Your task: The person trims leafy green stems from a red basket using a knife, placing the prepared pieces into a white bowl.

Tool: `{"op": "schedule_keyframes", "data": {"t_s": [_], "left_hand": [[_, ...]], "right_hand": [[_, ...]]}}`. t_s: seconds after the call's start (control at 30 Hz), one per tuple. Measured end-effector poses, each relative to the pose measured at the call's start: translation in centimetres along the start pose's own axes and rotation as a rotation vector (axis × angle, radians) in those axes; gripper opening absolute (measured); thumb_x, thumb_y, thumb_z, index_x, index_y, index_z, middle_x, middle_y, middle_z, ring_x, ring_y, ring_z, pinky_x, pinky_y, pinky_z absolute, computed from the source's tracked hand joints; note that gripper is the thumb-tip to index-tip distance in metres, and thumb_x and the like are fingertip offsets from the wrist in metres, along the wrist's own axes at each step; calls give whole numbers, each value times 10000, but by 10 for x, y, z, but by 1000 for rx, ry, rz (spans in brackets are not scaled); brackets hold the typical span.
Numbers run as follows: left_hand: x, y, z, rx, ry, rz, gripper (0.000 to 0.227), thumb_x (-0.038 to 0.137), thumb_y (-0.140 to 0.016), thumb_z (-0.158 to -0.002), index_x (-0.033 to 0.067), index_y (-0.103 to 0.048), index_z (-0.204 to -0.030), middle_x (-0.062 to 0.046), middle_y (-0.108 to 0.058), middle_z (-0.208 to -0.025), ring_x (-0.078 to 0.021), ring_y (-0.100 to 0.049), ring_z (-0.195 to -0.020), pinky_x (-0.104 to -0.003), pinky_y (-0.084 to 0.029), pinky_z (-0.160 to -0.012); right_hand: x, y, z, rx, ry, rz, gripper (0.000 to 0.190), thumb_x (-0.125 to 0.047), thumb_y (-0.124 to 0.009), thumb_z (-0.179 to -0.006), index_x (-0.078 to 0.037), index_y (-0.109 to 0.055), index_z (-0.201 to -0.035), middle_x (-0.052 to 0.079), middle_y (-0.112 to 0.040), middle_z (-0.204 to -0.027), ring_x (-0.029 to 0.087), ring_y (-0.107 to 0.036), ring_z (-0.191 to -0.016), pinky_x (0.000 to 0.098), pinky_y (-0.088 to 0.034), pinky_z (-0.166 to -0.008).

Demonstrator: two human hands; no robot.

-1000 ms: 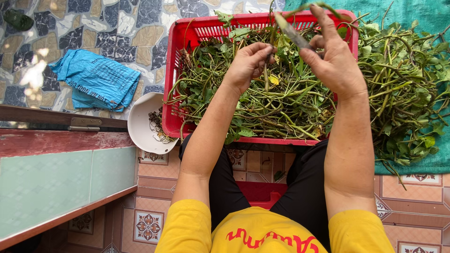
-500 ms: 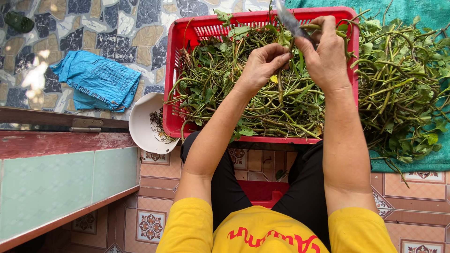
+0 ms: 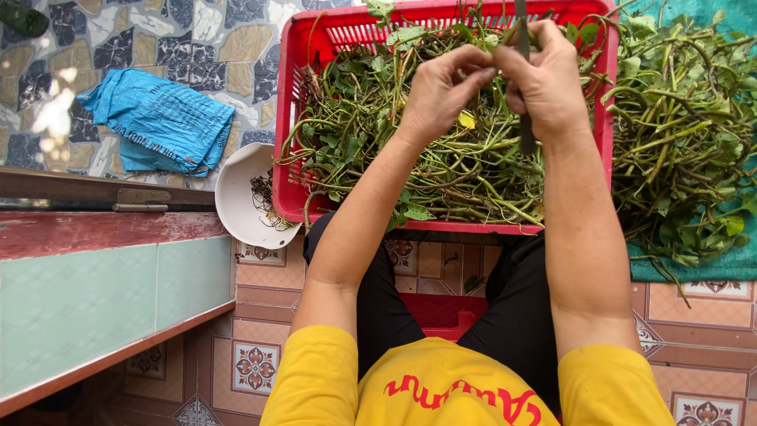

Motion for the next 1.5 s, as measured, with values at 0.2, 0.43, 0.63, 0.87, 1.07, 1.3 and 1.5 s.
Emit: {"op": "schedule_keyframes", "data": {"t_s": [0.2, 0.43, 0.63, 0.87, 1.07, 1.3, 1.5], "left_hand": [[-24, 9, -6, -48, 19, -72, 218, 236, -714, -994, 179, -726, -1204, -6, -781, -1092, -92, -744, -903, -277, -653, -821], [-113, 74, -12, 100, 714, -599, 244, 364, -678, -942, 205, -709, -1125, 0, -751, -1071, -145, -708, -918, -369, -555, -824], [-162, 55, -13, 91, 760, -569, 251, 382, -731, -871, 200, -682, -1036, -1, -725, -1011, -162, -685, -892, -384, -552, -803], [-86, 58, -25, 183, 309, -361, 104, 264, -709, -945, 162, -723, -958, 34, -765, -913, -93, -733, -813, -316, -597, -785], [-18, 28, -2, -8, 200, -129, 96, 139, -695, -930, 64, -687, -989, -26, -723, -897, -101, -686, -766, -261, -619, -715], [-1, 33, 13, -115, -58, 260, 154, 100, -722, -980, 18, -668, -1098, -54, -713, -979, -110, -684, -897, -270, -605, -827], [7, 60, 7, 315, 29, -692, 77, 206, -744, -941, 145, -787, -958, -12, -725, -827, -133, -639, -657, -282, -524, -549]], "right_hand": [[9, 58, -9, 177, 155, 48, 87, -50, -676, -1081, -61, -601, -1122, 9, -627, -839, 56, -518, -571, 203, -372, -428], [80, 263, -3, 759, 278, -48, 192, -28, -685, -1098, -37, -570, -1252, 23, -609, -821, 91, -569, -637, 242, -440, -529], [12, 165, 1, 552, 299, 224, 362, -12, -689, -998, -49, -553, -1331, 0, -656, -861, 72, -618, -704, 235, -469, -589], [-31, 74, 6, 277, 293, 605, 182, 6, -710, -1075, -25, -688, -1253, 23, -690, -959, 74, -626, -794, 241, -511, -678], [-5, 34, -6, 174, -49, 368, 101, -90, -668, -1089, -56, -706, -1176, -15, -695, -815, 45, -577, -617, 195, -424, -493], [8, 13, -13, 16, 80, 328, 418, -8, -675, -969, -83, -593, -1372, -28, -703, -907, 38, -648, -760, 205, -460, -581], [26, 23, -22, 244, 341, 689, 323, -13, -779, -924, -27, -629, -1210, 42, -661, -991, 125, -686, -821, 301, -572, -710]]}}
Point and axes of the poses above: each hand's wrist, its own z-axis away from the middle knuckle, its own y-axis out of the back of the hand, x = y × z, the point moved 3 cm from there along -z, towards the middle knuckle
